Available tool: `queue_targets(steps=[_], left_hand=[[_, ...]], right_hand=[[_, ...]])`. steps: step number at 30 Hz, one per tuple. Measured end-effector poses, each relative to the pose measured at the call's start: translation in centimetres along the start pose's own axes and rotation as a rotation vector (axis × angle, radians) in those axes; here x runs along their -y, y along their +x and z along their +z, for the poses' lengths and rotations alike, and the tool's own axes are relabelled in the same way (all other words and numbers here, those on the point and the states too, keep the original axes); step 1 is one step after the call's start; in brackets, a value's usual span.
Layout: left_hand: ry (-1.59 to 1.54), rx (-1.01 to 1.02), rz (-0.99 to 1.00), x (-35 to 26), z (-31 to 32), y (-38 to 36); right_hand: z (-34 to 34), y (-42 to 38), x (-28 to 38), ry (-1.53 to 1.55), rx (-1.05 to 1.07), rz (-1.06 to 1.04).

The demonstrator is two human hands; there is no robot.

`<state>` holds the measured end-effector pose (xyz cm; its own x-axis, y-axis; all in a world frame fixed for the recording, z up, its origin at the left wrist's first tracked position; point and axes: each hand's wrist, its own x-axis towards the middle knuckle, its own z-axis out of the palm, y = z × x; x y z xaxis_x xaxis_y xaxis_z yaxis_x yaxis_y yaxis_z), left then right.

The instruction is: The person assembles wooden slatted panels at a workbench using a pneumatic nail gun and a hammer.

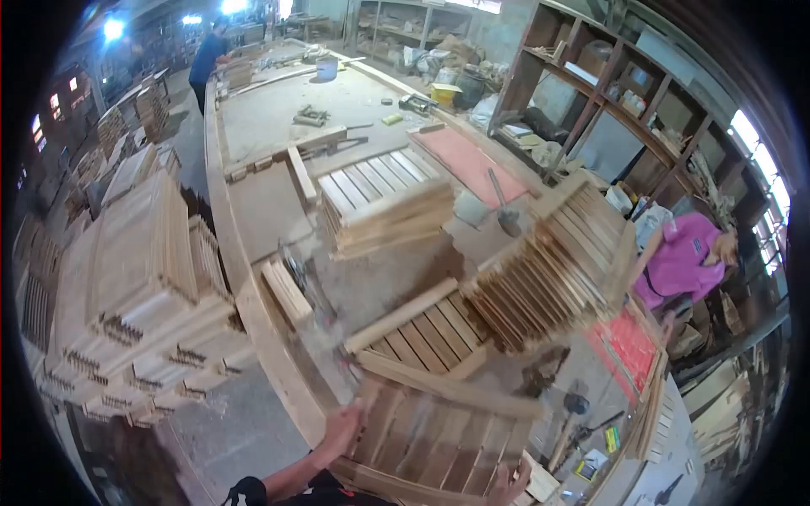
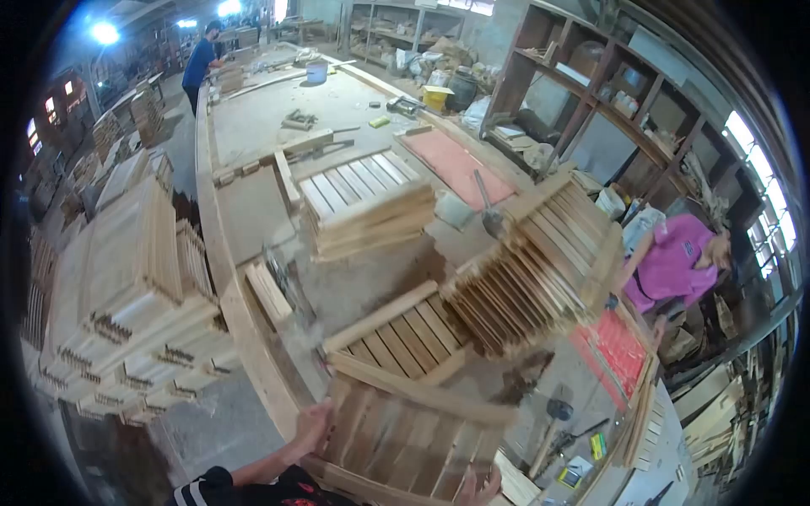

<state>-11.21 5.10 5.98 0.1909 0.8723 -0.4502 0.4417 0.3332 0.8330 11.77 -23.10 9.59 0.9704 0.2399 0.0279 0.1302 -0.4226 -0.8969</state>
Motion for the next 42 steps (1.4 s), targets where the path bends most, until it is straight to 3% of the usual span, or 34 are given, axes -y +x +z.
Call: queue_targets(steps=[1, 2, 5, 7, 11, 13, 15, 18, 21, 24, 25, 26, 28, 29, 30, 33, 35, 37, 38, 39, 40, 41, 42], left_hand=[[-0.071, -0.131, -0.029, 0.3, -1.9, 3.1], [-0.222, -0.13, -0.023, 0.5, -4.4, 6.2], [-0.616, -0.183, 0.022, -6.8, -11.1, 13.2], [-0.789, -0.294, 0.063, -12.6, -13.4, 16.7], [-0.855, -0.213, 0.17, -19.0, -16.0, 27.2], [-0.9, -0.148, 0.182, -23.6, -16.1, 30.6], [-0.943, -0.117, 0.187, -26.9, -15.9, 34.4], [-0.945, -0.137, 0.179, -29.7, -14.4, 40.4], [-0.656, -0.196, 0.275, -26.5, -10.5, 49.6], [-0.255, -0.235, 0.265, -20.8, -4.8, 56.0], [-0.274, -0.248, 0.254, -20.8, -4.3, 55.3], [-0.287, -0.252, 0.243, -21.5, -4.1, 54.2], [-0.413, -0.131, 0.193, -20.3, -4.0, 55.9], [-0.514, -0.001, 0.131, -19.7, -4.0, 56.1], [-0.496, -0.011, 0.099, -19.2, -3.8, 56.4], [-0.331, 0.004, 0.054, -21.9, -5.2, 52.0], [-0.412, 0.135, 0.31, -17.5, -5.6, 52.4], [-0.194, -0.321, 0.566, -16.0, -5.8, 42.7], [-0.155, -0.226, 0.481, -15.5, -5.8, 36.3], [-0.209, -0.1, 0.444, -11.3, -5.9, 34.2], [-0.128, -0.004, 0.37, -9.5, -5.8, 30.1], [-0.261, 0.157, 0.248, -5.2, -5.8, 28.2], [-0.38, 0.19, 0.147, -3.5, -4.8, 24.4]], right_hand=[[4.4, 2.0, 6.6, 0.001, 0.005, -0.061], [8.9, 4.1, 10.5, -0.007, 0.028, -0.187], [21.0, 11.1, 21.6, -0.087, 0.16, -0.505], [28.3, 16.5, 27.9, 0.007, 0.301, -0.592], [43.1, 27.5, 36.3, 0.187, 0.316, -0.689], [47.6, 32.0, 41.5, 0.107, 0.294, -0.899], [51.7, 36.2, 45.5, 0.004, 0.329, -0.905], [56.0, 39.9, 48.5, -0.316, 0.119, -0.877], [55.7, 38.2, 45.6, -0.283, 0.028, -0.894], [51.1, 29.7, 36.8, 0.108, 0.337, -0.515], [48.1, 24.9, 34.8, 0.148, 0.352, -0.447], [47.2, 22.9, 27.8, 0.011, 0.243, -0.564], [41.9, 15.9, 18.5, -0.178, 0.384, -0.13], [39.2, 12.0, 13.4, -0.339, 0.312, -0.035], [37.1, 8.6, 8.6, -0.502, 0.247, 0.064], [31.3, 2.2, 1.7, -0.91, 0.042, 0.352], [30.1, 1.9, -0.6, -0.868, 0.086, 0.532], [29.2, 2.7, -0.8, -0.775, 0.195, 0.674], [28.7, 3.9, 0.2, -0.706, 0.278, 0.731], [28.4, 4.4, 0.8, -0.635, 0.364, 0.775], [29.1, 3.8, 0.0, -0.698, 0.312, 0.689], [29.2, 3.7, -0.3, -0.665, 0.312, 0.672], [29.1, 3.5, -0.5, -0.632, 0.316, 0.653]])
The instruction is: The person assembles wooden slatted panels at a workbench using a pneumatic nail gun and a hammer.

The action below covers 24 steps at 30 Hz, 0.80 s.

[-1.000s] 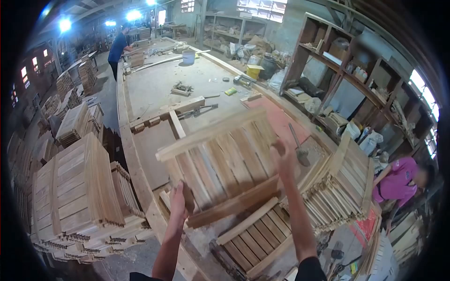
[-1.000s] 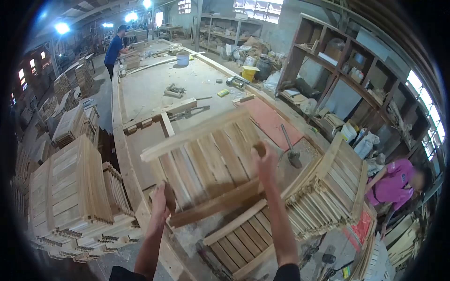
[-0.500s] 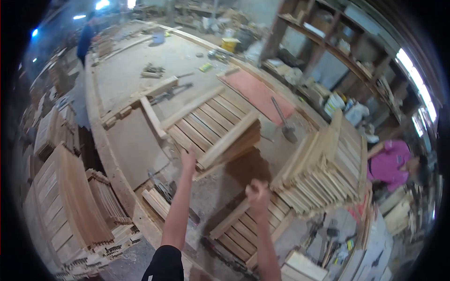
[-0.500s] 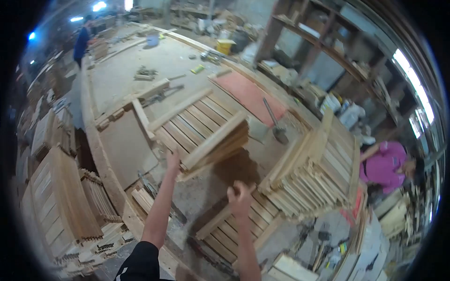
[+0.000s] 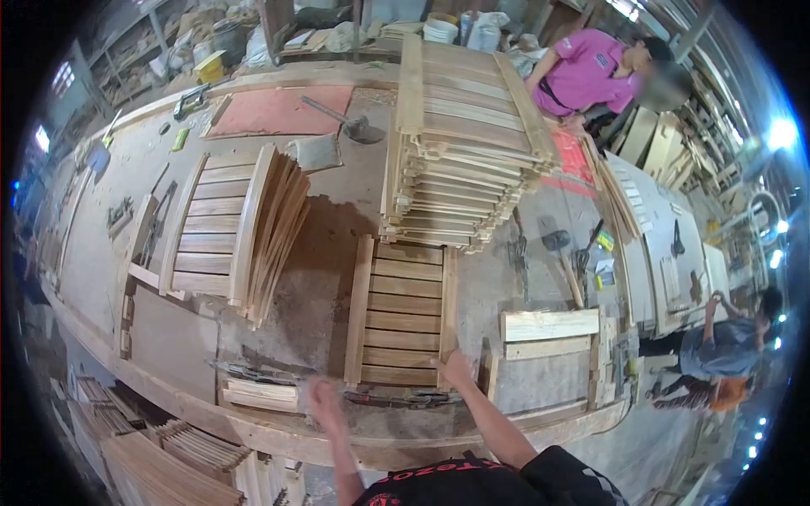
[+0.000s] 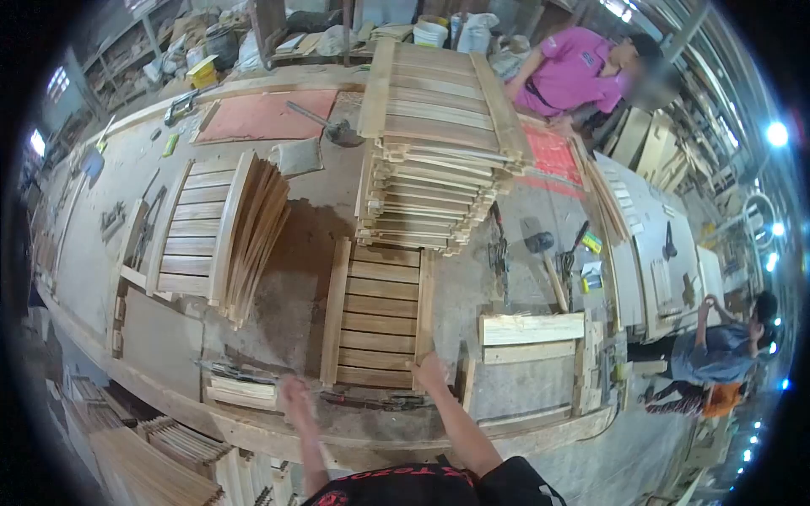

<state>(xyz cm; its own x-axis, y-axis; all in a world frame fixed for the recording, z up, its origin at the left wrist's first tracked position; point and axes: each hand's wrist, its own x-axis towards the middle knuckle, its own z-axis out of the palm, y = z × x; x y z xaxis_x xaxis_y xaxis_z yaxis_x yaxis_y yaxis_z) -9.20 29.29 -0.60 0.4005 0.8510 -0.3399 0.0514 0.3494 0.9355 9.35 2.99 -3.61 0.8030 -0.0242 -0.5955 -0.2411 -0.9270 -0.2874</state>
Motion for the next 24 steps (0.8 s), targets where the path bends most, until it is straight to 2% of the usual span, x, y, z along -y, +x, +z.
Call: queue_targets(steps=[1, 2, 6, 7, 9, 12, 14, 16, 18, 19, 21, 22, 23, 24], left_hand=[[0.15, 0.173, -0.146, 1.5, -0.4, -2.7], [-0.007, 0.11, -0.336, 1.7, 1.4, -5.7], [0.018, 0.387, -0.779, 3.9, 4.3, -10.1], [-0.017, 0.361, -0.845, 4.0, 5.2, -10.5], [-0.081, 0.312, -0.97, 3.0, 7.6, -10.2], [-0.499, 0.256, -0.875, 0.7, 10.7, -9.6], [-0.463, 0.324, -0.706, 2.8, 8.2, -7.8], [-0.362, 0.29, -0.457, 4.2, 7.7, -5.7], [-0.28, 0.17, -0.29, -1.5, 8.6, -10.1], [-0.287, 0.15, -0.269, -6.0, 9.6, -12.6], [-0.241, 0.146, -0.244, -3.5, 4.6, -11.4], [-0.316, 0.121, -0.224, -5.4, 4.4, -13.0], [-0.378, 0.093, -0.207, -7.4, 4.1, -14.6], [-0.293, 0.059, -0.129, -7.8, 2.8, -14.7]], right_hand=[[0.1, 0.0, -0.2, 0.027, 0.007, -0.026], [0.1, 0.1, -0.5, 0.037, 0.004, -0.048], [-1.7, 0.0, -0.9, 0.054, -0.051, -0.099], [-2.2, -0.5, -0.9, 0.059, -0.069, -0.098], [-3.2, -0.4, -1.1, 0.212, 0.031, -0.137], [-5.1, -2.2, -0.2, 0.622, 0.143, -0.106], [-6.9, -7.0, 1.0, 0.858, 0.165, -0.077], [-9.4, -11.5, 1.8, 0.988, 0.128, -0.084], [-8.3, -13.3, -1.4, 0.883, 0.304, -0.064], [-8.4, -13.4, -2.6, 0.841, 0.387, -0.062], [-13.1, -14.7, -5.0, 0.423, 0.584, -0.462], [-16.4, -15.8, -6.6, 0.2, 0.682, -0.647], [-20.4, -15.9, -7.8, 0.166, 0.539, -0.87], [-23.6, -13.9, -8.5, 0.248, 0.276, -1.023]])
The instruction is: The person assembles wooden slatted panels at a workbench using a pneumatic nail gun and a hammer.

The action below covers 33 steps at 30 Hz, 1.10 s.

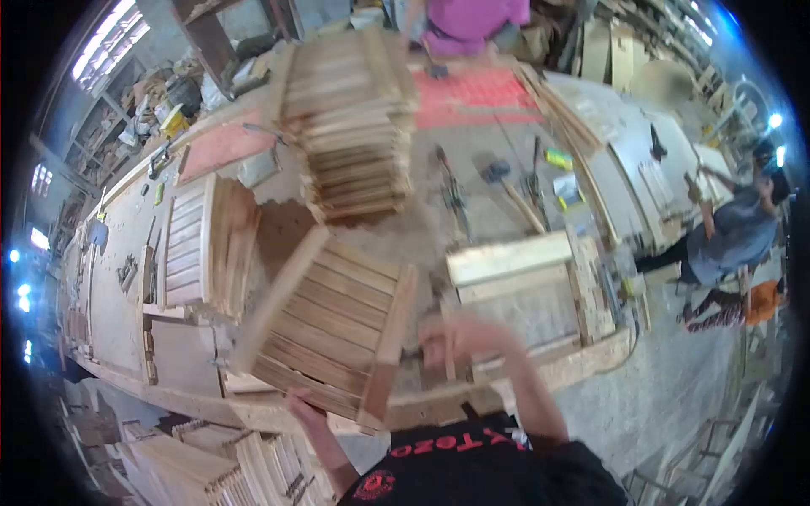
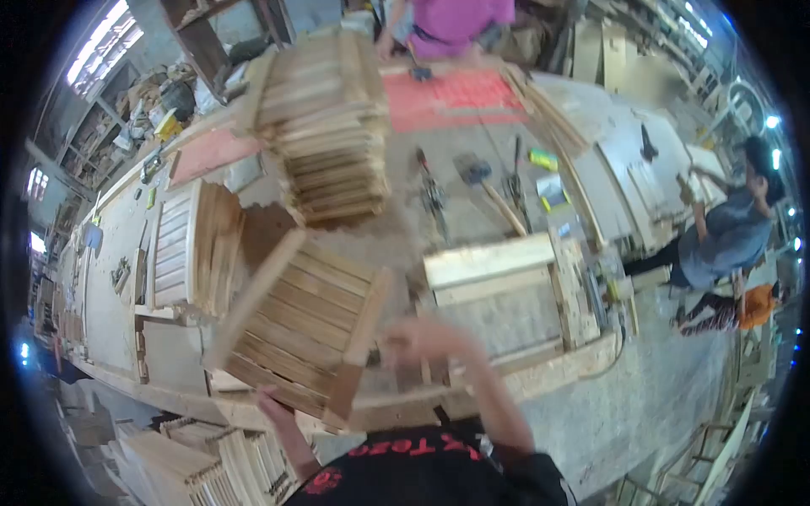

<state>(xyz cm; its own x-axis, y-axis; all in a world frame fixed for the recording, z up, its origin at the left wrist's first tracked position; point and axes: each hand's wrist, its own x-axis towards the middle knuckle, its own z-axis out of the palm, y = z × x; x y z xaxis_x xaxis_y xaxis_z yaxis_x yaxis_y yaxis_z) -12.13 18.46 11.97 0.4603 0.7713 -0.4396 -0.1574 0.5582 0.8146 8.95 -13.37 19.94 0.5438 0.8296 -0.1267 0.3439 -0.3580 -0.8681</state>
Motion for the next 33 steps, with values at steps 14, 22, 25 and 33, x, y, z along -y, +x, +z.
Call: queue_targets(steps=[14, 22, 25, 33], left_hand=[[0.729, 0.022, 0.311, 3.6, 5.8, -20.0], [1.019, 0.494, -0.341, 17.4, 19.8, -14.7], [1.358, 0.917, -0.306, 25.0, 17.9, -8.2], [1.72, 0.664, 0.081, 28.7, 12.7, -13.6]], right_hand=[[-2.9, -12.9, -25.8, 0.148, -0.519, 0.541], [-0.2, -24.2, -24.8, -0.309, -0.492, 0.493], [1.8, -23.8, -24.1, -0.193, -0.553, 0.468], [8.4, -26.7, -26.7, -0.27, -0.55, 0.291]])
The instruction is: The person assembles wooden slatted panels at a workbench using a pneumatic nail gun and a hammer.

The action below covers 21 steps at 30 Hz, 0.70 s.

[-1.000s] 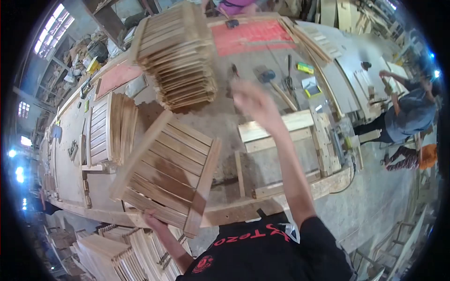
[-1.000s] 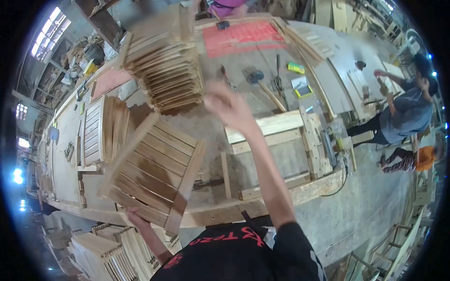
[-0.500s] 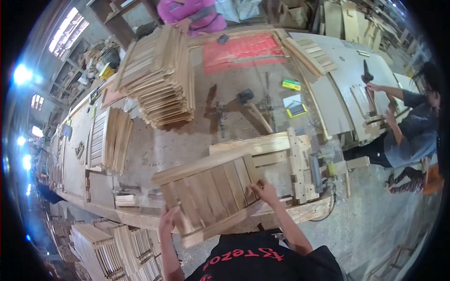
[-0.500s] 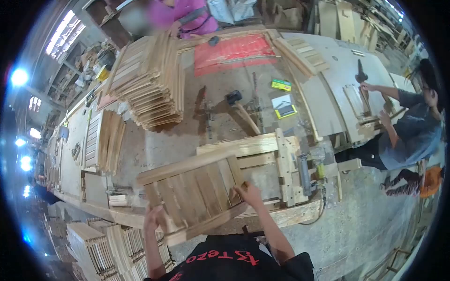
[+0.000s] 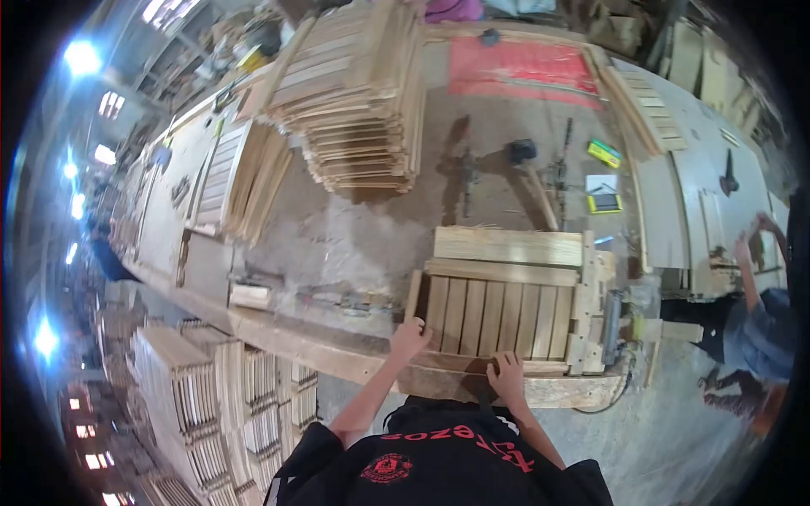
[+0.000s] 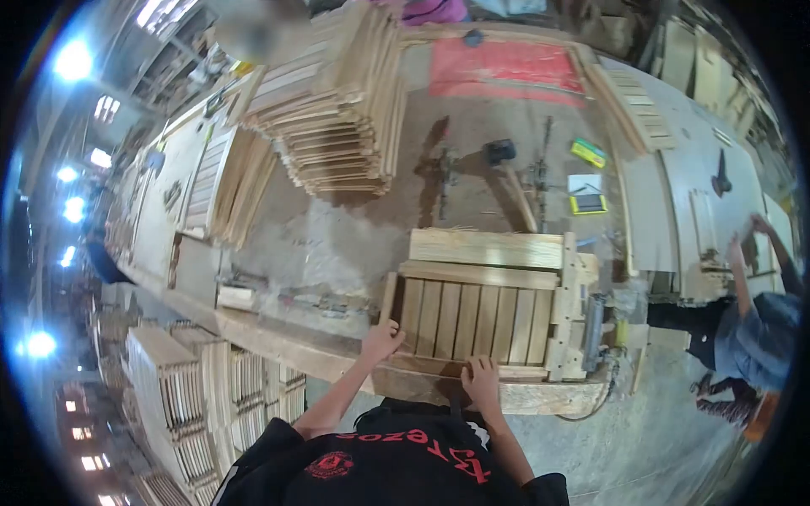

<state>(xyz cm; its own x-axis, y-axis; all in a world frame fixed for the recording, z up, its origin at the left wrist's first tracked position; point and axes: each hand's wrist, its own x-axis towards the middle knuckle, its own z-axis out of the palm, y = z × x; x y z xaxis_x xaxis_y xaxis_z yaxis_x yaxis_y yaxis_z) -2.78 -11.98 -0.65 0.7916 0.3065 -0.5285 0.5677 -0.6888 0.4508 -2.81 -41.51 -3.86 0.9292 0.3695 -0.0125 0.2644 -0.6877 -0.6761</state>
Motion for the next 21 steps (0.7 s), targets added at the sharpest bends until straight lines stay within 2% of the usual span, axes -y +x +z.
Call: queue_targets(steps=[1, 4, 5, 8, 9, 18, 21], left_hand=[[0.045, -0.138, -0.108, 1.3, -0.3, -0.8], [0.128, -0.359, -0.098, 6.7, 0.6, -1.8], [-0.102, -0.303, 0.027, 6.9, 1.4, -1.2], [-0.255, 0.016, 0.074, 5.9, 2.7, -0.1], [-0.246, -0.069, 0.119, 6.5, 4.7, 0.6], [0.15, 0.062, 0.197, 4.7, 1.4, 0.6], [0.11, 0.037, 0.164, 4.6, 2.4, 0.5]], right_hand=[[0.4, 0.0, 0.1, -0.011, -0.027, 0.027], [1.8, 0.2, 0.4, -0.196, -0.045, 0.099], [2.0, 0.2, 0.4, -0.225, -0.05, 0.099], [2.6, 0.2, 0.7, -0.279, -0.046, 0.107], [2.6, 0.3, 0.8, -0.278, -0.034, 0.118], [2.3, 0.7, 1.8, -0.282, 0.042, 0.191], [2.1, 0.9, 2.0, -0.29, 0.047, 0.2]])
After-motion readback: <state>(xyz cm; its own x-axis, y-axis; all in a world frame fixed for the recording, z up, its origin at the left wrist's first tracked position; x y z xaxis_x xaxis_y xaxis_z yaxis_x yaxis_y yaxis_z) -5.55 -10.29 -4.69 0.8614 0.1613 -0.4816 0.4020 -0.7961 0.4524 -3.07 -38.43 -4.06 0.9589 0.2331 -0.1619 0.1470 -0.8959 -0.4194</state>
